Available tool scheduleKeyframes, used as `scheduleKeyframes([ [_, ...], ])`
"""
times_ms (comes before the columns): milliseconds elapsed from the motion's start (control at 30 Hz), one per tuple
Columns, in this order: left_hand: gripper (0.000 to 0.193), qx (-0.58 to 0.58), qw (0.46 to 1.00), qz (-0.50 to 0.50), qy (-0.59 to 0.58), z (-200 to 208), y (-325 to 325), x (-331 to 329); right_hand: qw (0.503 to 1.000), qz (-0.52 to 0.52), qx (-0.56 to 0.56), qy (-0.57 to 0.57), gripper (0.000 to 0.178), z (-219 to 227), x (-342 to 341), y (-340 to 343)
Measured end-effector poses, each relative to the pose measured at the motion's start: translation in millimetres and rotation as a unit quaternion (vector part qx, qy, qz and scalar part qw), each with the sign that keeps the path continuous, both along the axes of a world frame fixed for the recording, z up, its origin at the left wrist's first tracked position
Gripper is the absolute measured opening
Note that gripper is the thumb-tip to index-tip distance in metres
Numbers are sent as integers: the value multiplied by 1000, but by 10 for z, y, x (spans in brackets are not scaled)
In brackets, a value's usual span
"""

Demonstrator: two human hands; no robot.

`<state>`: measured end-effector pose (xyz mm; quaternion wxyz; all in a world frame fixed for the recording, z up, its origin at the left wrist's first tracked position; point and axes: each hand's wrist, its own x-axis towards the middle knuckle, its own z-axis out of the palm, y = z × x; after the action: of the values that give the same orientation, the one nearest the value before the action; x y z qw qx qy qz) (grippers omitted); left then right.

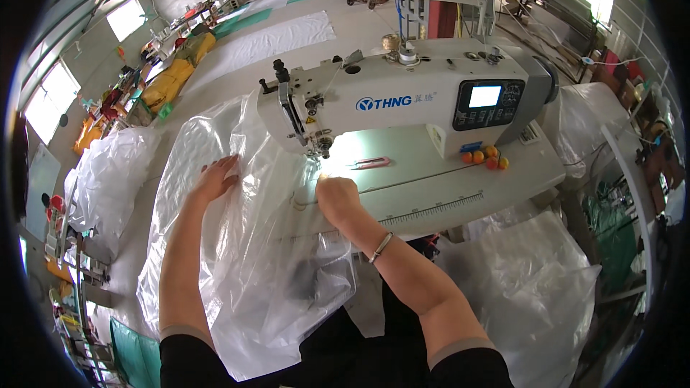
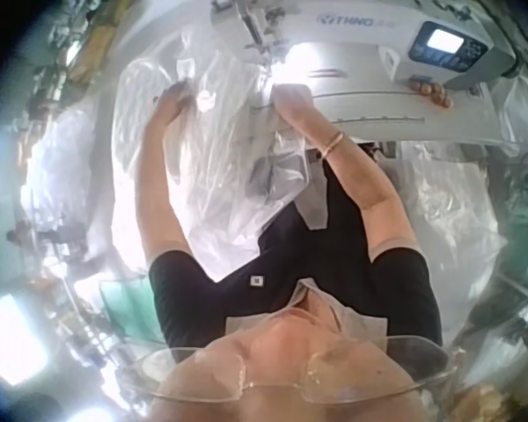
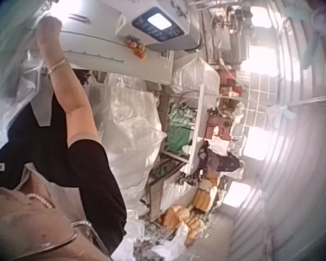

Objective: The person aligns and sews large white plastic sheets using an industrial sewing machine. They repeatedly fold the edges of the plastic, guide the material under the needle, and operate the machine to stitch the seams. The person uses scissors to trim excess plastic and thread during the process.

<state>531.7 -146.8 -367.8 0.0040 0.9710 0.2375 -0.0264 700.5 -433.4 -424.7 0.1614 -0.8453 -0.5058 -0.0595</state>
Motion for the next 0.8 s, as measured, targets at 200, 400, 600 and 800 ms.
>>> scheduleKeyframes([
  [200,39,34,999,-7,-33,-120,-134,-647,997,20,71,-30,6,-56,95,-64],
  [400,33,62,981,71,171,-142,-1571,-1649,994,52,58,-77,8,-105,706,-205],
  [600,24,-256,953,128,100,-5,-2433,-2004,980,15,191,-55,11,15,586,-201],
  [800,27,-132,960,-103,-225,977,-3014,-1453,940,-27,130,315,32,46,-357,-1462],
])
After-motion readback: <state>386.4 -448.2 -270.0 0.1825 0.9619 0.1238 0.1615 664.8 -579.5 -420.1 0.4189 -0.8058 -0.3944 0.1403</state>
